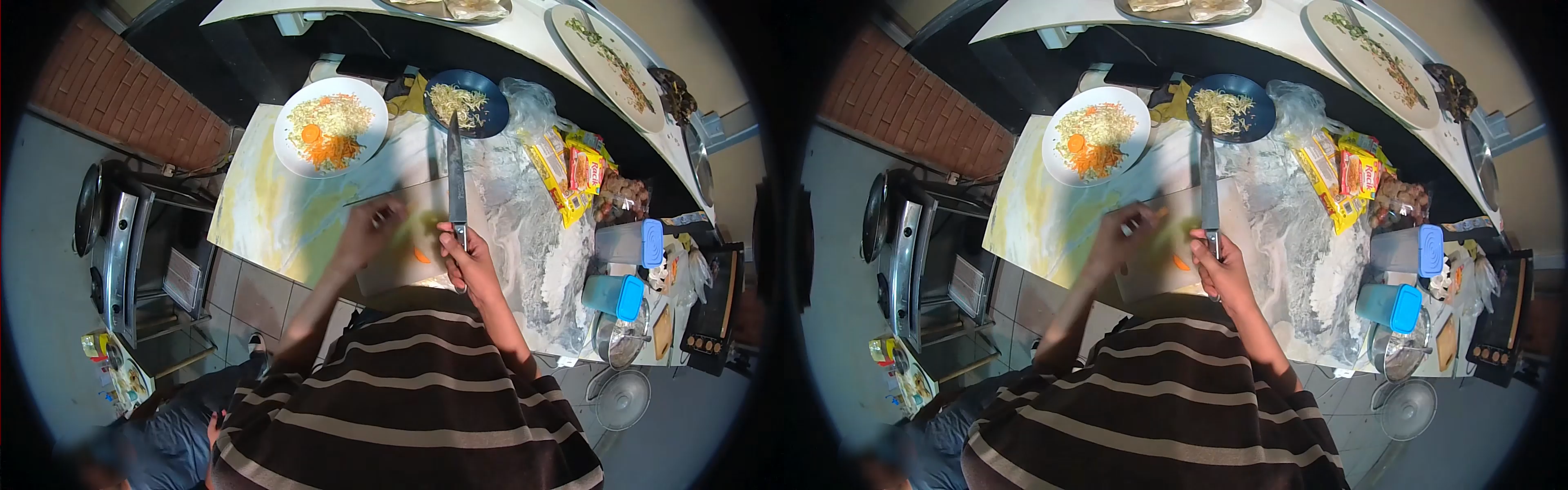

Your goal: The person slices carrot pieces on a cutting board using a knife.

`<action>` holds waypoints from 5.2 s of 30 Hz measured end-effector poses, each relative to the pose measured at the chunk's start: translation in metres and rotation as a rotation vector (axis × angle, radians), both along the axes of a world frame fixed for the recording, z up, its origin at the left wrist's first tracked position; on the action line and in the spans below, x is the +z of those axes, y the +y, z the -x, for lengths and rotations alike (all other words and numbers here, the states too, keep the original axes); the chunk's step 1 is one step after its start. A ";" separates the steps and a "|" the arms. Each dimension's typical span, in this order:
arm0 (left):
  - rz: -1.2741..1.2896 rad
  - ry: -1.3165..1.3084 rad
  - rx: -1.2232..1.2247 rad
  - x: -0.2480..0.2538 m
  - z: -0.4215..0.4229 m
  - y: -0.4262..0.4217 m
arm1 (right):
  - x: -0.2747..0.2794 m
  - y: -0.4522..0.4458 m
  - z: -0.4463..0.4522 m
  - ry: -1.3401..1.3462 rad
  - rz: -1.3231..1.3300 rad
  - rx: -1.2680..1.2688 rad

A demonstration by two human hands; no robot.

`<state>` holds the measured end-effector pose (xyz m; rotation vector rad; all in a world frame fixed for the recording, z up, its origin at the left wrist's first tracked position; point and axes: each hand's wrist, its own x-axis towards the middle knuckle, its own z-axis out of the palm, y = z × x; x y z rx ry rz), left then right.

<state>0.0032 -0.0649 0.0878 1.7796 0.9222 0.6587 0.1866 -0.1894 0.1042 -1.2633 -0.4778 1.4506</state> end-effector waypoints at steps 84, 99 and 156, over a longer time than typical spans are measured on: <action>-0.530 0.243 -0.055 -0.076 -0.017 -0.052 | -0.066 -0.070 -0.004 -1.103 0.198 0.359; -0.545 0.265 -0.054 -0.080 -0.017 -0.052 | -0.068 -0.071 -0.005 -1.121 0.141 0.355; -0.764 -0.028 -0.477 0.012 -0.124 0.063 | -0.060 -0.065 0.008 -1.020 0.338 0.378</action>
